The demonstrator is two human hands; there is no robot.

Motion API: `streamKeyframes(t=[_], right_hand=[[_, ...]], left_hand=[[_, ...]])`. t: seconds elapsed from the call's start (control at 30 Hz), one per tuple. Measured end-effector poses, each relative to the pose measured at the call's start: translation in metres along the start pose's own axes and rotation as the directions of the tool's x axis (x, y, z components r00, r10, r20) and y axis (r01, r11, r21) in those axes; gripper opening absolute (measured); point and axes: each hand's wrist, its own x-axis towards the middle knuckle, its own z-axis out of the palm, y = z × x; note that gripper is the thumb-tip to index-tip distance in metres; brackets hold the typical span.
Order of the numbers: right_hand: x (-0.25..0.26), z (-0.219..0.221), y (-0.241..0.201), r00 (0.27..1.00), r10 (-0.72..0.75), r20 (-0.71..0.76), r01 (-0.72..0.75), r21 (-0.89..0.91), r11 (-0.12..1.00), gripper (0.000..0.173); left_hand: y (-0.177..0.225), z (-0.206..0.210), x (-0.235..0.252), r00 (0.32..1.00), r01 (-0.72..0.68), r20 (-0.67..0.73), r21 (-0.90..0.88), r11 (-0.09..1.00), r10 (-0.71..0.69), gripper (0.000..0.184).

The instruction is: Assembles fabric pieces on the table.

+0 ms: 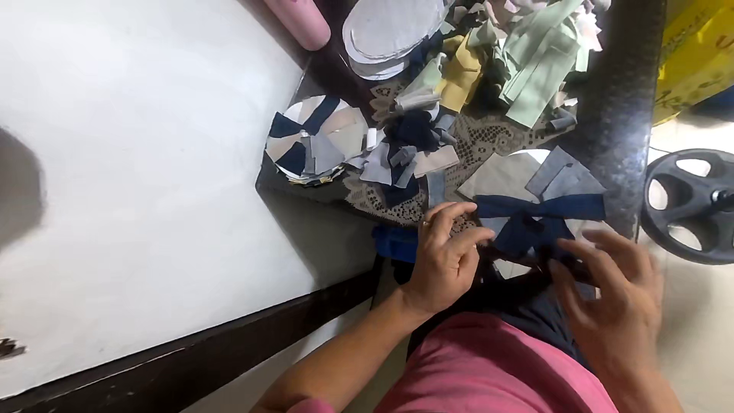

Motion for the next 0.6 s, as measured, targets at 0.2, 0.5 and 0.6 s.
streamKeyframes(t=[0.2,0.5,0.6], right_hand=[[-0.02,-0.001,0.0,0.996,-0.062,-0.064,0.057,-0.078,0.995,0.021],[-0.005,0.021,-0.02,0.977,-0.211,0.038,0.214,-0.217,0.952,0.027],[-0.005,0.024,-0.016,0.978,-0.2,0.062,0.209,-0.228,0.951,0.029]], left_hand=[[0.006,0.01,0.027,0.986,-0.054,0.161,0.029,0.998,0.049,0.024],[0.009,0.011,0.072,0.941,-0.093,0.334,0.092,0.991,0.058,0.025],[0.007,0.01,0.09,0.874,-0.129,0.476,0.042,0.991,0.093,0.02]])
